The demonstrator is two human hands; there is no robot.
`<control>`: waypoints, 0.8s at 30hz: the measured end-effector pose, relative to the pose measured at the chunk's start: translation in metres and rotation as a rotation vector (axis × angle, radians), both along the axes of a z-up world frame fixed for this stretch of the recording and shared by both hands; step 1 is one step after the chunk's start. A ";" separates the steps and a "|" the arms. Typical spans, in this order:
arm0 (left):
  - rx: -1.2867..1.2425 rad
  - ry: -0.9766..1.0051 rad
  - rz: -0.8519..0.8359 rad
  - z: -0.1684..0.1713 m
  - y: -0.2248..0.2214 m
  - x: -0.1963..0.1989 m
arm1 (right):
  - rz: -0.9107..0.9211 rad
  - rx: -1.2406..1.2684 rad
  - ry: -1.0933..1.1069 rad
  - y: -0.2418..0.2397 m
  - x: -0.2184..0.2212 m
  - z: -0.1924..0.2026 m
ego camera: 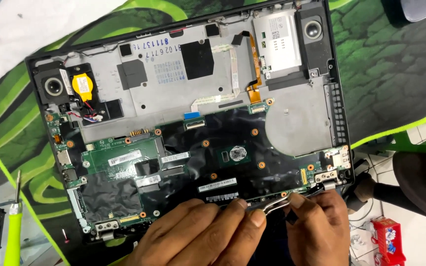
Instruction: Reconnecting internal cables and fastening components with a screwdriver during a laptop repair.
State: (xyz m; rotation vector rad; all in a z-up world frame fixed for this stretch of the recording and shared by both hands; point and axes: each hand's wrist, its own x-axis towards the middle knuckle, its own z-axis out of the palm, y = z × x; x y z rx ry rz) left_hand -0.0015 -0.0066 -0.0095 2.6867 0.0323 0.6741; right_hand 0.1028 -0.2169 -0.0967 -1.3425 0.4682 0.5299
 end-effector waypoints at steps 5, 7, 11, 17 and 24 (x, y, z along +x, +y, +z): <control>-0.029 -0.032 -0.094 0.004 0.009 0.004 | 0.041 0.099 -0.065 0.001 0.003 -0.002; -0.018 -0.051 -0.124 0.007 0.007 0.005 | 0.088 0.158 -0.100 0.008 0.006 0.004; -0.068 -0.086 -0.067 0.017 0.001 -0.004 | 0.160 0.193 -0.144 0.021 0.009 0.012; 0.067 -0.171 -0.036 0.041 -0.004 -0.015 | 0.207 0.076 -0.153 0.006 0.018 -0.012; 0.229 0.073 0.417 0.048 0.049 -0.055 | 0.324 0.014 -0.165 0.009 0.029 -0.019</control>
